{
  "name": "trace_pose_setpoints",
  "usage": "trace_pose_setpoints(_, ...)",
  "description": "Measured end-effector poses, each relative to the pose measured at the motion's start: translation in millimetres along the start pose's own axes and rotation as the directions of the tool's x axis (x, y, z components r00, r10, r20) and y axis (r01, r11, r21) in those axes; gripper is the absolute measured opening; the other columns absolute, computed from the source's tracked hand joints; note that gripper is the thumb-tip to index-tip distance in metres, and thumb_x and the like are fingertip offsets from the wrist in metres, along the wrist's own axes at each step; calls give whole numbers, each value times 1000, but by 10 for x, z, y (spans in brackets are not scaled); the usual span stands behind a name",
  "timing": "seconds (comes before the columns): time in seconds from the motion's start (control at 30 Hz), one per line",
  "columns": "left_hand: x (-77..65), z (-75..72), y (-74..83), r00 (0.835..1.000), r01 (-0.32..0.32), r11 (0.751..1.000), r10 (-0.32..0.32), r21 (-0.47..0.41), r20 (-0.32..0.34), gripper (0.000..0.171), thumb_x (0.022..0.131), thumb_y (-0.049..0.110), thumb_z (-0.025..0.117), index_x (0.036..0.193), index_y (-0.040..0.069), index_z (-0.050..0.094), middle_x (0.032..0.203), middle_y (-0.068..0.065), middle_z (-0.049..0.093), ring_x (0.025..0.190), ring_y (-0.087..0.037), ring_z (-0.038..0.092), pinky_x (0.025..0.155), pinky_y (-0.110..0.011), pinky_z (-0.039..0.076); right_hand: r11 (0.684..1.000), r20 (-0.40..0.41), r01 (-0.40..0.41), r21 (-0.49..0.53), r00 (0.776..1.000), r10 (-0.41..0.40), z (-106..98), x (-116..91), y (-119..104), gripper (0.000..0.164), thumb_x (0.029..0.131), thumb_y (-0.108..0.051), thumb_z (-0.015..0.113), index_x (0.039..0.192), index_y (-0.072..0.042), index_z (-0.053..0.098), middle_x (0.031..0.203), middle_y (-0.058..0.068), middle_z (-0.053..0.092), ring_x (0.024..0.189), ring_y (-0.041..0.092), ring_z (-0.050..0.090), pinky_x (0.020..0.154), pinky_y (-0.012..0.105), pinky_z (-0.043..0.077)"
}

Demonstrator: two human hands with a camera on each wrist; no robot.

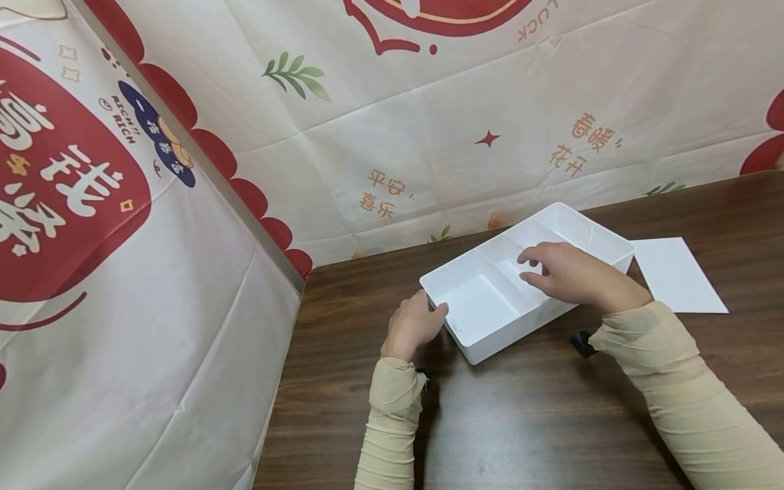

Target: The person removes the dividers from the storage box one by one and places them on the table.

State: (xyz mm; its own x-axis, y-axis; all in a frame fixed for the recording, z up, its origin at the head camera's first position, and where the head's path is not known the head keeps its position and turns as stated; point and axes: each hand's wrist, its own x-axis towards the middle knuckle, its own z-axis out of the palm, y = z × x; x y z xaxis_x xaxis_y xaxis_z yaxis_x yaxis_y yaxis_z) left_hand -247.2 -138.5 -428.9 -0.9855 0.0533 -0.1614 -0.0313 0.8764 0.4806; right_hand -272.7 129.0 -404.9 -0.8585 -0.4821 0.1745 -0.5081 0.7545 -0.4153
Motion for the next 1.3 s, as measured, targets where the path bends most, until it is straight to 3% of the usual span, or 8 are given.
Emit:
trace_pose_setpoints(0.33, 9, -1, 6, 1000, -7, 1000, 7, 0, 0, 51, 92, 41, 49, 123, 0, 56, 102, -14, 66, 80, -25, 55, 73, -45, 48, 1000, 21, 20, 13, 1000, -20, 40, 23, -53, 31, 85, -13, 65, 110, 4, 64, 90, 15, 67, 70, 19, 56, 60, 37, 50)
trace_pose_setpoints(0.57, 3, -4, 7, 1000, -6, 1000, 6, 2, -7, 51, 91, 42, 49, 122, 3, 56, 103, -13, 66, 81, -25, 56, 75, -45, 48, 999, 52, 39, 26, 998, -41, 93, 34, -110, 29, 86, -13, 65, 110, 3, 64, 88, 13, 68, 72, 18, 57, 64, 38, 52)
trace_pose_setpoints(0.83, -3, -3, 4, 1000, -4, 1000, 4, 3, -1, 51, 92, 42, 49, 121, 1, 56, 90, -9, 63, 76, -25, 55, 69, -42, 47, 999, 72, 41, 22, 997, -42, 147, 48, -110, 29, 86, -13, 64, 110, 3, 64, 89, 14, 68, 73, 19, 58, 64, 40, 52)
trace_pose_setpoints(1.3, -9, -5, 17, 1000, -9, 1000, 9, 0, -6, 49, 92, 41, 49, 120, 1, 57, 89, -9, 63, 76, -25, 55, 69, -42, 47, 995, 66, 100, 16, 993, -101, 213, 65, -133, 24, 84, -9, 64, 105, 2, 65, 85, 14, 68, 72, 20, 58, 64, 40, 51)
